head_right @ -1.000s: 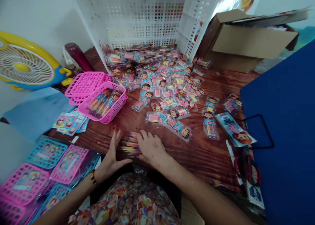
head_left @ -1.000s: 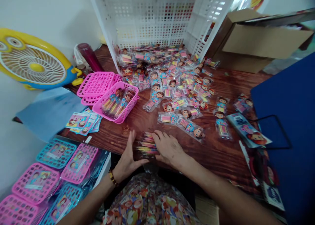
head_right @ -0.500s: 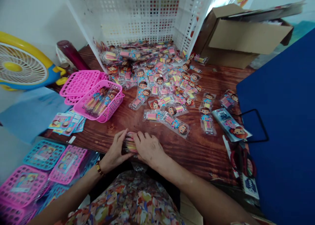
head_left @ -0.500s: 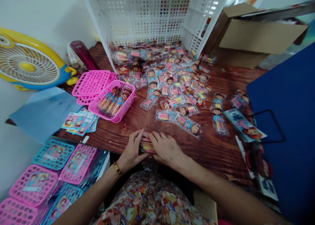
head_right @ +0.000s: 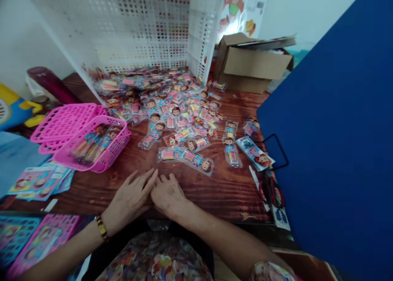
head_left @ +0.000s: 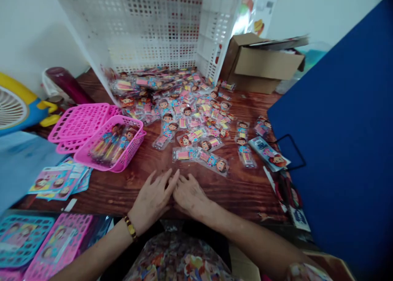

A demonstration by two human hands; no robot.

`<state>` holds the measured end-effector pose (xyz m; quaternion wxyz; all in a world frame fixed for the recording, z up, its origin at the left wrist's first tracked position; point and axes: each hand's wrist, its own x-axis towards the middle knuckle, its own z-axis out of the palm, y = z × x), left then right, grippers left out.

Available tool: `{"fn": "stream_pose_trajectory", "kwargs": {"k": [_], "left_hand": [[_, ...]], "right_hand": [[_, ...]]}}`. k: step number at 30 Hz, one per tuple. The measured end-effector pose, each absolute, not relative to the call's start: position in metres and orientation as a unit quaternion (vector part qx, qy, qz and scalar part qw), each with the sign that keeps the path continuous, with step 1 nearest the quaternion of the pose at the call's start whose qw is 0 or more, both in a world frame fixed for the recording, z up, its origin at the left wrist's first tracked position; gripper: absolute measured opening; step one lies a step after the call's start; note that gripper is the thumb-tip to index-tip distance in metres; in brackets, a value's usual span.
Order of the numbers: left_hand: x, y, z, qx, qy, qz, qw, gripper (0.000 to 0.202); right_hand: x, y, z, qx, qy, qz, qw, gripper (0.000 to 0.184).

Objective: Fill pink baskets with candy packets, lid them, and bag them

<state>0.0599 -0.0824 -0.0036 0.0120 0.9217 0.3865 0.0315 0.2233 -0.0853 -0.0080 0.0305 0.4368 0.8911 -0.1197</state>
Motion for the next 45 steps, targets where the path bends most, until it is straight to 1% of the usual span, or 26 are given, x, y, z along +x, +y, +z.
{"fn": "stream_pose_trajectory", "kwargs": {"k": [4, 6, 7, 8, 9, 10, 11, 13, 15, 17, 20, 23, 25, 26, 27, 29, 31, 36, 39, 41, 42, 43, 45], "left_hand": [[0.063, -0.076, -0.011, 0.92, 0.391, 0.006, 0.006, 0.108], [0.063, -0.077, -0.012, 0.918, 0.396, 0.004, -0.002, 0.109], [0.063, -0.078, -0.012, 0.916, 0.401, 0.002, -0.008, 0.108], [0.063, -0.078, -0.012, 0.914, 0.406, -0.001, -0.013, 0.107], [0.063, -0.079, -0.012, 0.912, 0.409, -0.005, -0.017, 0.105], [0.063, -0.08, -0.012, 0.912, 0.41, -0.008, -0.02, 0.102], [0.063, -0.08, -0.012, 0.912, 0.411, -0.01, -0.021, 0.1], [0.063, -0.08, -0.014, 0.913, 0.408, -0.011, -0.018, 0.095], [0.063, -0.079, -0.015, 0.913, 0.407, -0.01, -0.013, 0.09], [0.062, -0.079, -0.016, 0.913, 0.407, -0.01, -0.008, 0.088], [0.062, -0.08, -0.016, 0.911, 0.412, -0.013, 0.002, 0.087], [0.062, -0.08, -0.015, 0.91, 0.414, -0.014, 0.009, 0.086], [0.062, -0.08, -0.016, 0.911, 0.413, -0.01, 0.009, 0.087], [0.062, -0.08, -0.016, 0.911, 0.413, -0.007, 0.009, 0.087], [0.062, -0.08, -0.017, 0.911, 0.413, -0.004, 0.009, 0.087], [0.062, -0.079, -0.018, 0.91, 0.415, -0.002, 0.008, 0.087], [0.061, -0.079, -0.019, 0.909, 0.417, -0.002, 0.009, 0.087], [0.06, -0.079, -0.019, 0.909, 0.417, 0.001, 0.019, 0.087], [0.059, -0.079, -0.023, 0.909, 0.415, 0.015, 0.018, 0.083], [0.057, -0.079, -0.026, 0.91, 0.412, 0.025, 0.018, 0.082], [0.057, -0.079, -0.028, 0.911, 0.411, 0.029, 0.018, 0.082], [0.056, -0.079, -0.029, 0.911, 0.411, 0.031, 0.017, 0.083], [0.055, -0.079, -0.032, 0.912, 0.409, 0.033, 0.014, 0.086]], "right_hand": [[0.228, -0.084, -0.008, 0.462, 0.875, -0.144, -0.009, 0.057], [0.24, -0.075, -0.002, 0.446, 0.87, -0.207, -0.021, 0.06], [0.25, -0.069, 0.002, 0.443, 0.862, -0.242, -0.038, 0.059], [0.262, -0.061, 0.005, 0.455, 0.847, -0.267, -0.062, 0.052], [0.275, -0.052, 0.007, 0.487, 0.825, -0.273, -0.086, 0.043], [0.288, -0.043, 0.007, 0.541, 0.794, -0.256, -0.104, 0.034], [0.301, -0.035, 0.005, 0.607, 0.756, -0.22, -0.11, 0.029], [0.323, -0.023, -0.003, 0.72, 0.675, -0.137, -0.08, 0.032], [0.335, -0.02, -0.016, 0.764, 0.638, -0.09, -0.036, 0.038], [0.34, -0.024, -0.027, 0.746, 0.66, -0.09, -0.009, 0.036], [0.342, -0.037, -0.031, 0.683, 0.716, -0.141, -0.001, 0.025], [0.345, -0.037, -0.023, 0.618, 0.746, -0.245, -0.055, 0.018], [0.341, -0.026, -0.017, 0.599, 0.737, -0.294, -0.11, 0.021], [0.337, -0.017, -0.015, 0.601, 0.732, -0.297, -0.121, 0.025], [0.329, -0.008, -0.014, 0.611, 0.728, -0.288, -0.116, 0.03], [0.311, 0.009, -0.014, 0.633, 0.728, -0.251, -0.074, 0.04], [0.291, 0.019, -0.016, 0.649, 0.728, -0.216, -0.036, 0.044], [0.269, 0.004, -0.019, 0.656, 0.739, -0.151, -0.018, 0.046], [0.282, -0.017, -0.017, 0.625, 0.761, -0.172, -0.01, 0.039], [0.303, -0.023, -0.015, 0.607, 0.754, -0.246, -0.038, 0.037], [0.315, -0.023, -0.013, 0.608, 0.738, -0.286, -0.069, 0.04], [0.328, -0.019, -0.012, 0.615, 0.715, -0.315, -0.106, 0.045], [0.349, -0.005, -0.01, 0.648, 0.672, -0.324, -0.155, 0.056]]}}
